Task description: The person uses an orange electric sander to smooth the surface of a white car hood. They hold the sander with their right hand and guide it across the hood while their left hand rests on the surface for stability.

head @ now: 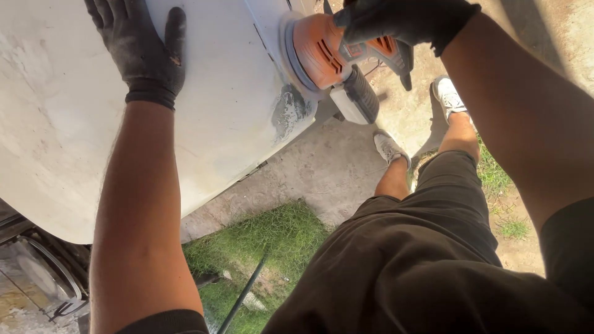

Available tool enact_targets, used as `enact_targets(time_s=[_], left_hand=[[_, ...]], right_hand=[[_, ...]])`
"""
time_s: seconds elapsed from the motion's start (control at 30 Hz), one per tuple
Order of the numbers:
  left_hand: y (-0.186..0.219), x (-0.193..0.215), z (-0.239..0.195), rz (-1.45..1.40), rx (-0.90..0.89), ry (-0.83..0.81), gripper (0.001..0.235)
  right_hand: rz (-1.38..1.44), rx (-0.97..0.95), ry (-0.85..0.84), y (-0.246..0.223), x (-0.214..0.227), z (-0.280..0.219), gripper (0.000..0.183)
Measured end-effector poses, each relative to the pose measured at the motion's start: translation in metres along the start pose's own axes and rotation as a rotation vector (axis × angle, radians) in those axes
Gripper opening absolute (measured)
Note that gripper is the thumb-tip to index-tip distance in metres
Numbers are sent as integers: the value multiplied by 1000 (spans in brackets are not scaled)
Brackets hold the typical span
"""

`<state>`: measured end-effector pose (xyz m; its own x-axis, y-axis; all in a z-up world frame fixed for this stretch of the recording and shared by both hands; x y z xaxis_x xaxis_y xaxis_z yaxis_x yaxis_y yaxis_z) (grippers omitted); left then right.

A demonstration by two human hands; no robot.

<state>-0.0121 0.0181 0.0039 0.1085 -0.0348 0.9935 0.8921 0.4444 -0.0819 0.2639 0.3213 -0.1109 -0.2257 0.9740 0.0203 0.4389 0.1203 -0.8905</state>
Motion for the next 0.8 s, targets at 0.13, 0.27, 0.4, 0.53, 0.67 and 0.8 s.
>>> enact_targets(time_s=[0.13,0.27,0.4,0.53,0.67,0.8], left_hand=[[-3,0,3,-24,18,-15,78],[-9,-5,0,4,21,-53,74],[-4,-5,-1,1,5,-47,73],[-14,-12,-1,26,62,-70,78],[-14,-11,-2,10,91,-101,72],[-19,-15,-3,24,93,-101,74]], right_hand=[[234,229,351,56,-68,-40,55],[923,300,555,111,-200,-65,56],[1331,228,614,126,-269,-51,50],[1138,255,592,117,-206,-53,46],[464,245,495,71,-94,-56,45],[367,269,329,54,-41,-25,28]])
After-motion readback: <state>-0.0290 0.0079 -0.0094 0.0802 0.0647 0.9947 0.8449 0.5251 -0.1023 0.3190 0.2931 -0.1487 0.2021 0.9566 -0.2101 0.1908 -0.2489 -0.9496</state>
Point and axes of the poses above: each hand's wrist, its own z-axis towards the middle knuckle, its own x-axis out of the back of the hand, y = z × x, the point moved 2 cm from there along z, towards the middle knuckle, and after that the axes turned 7 degrees about -y, right-handed, at the moved point
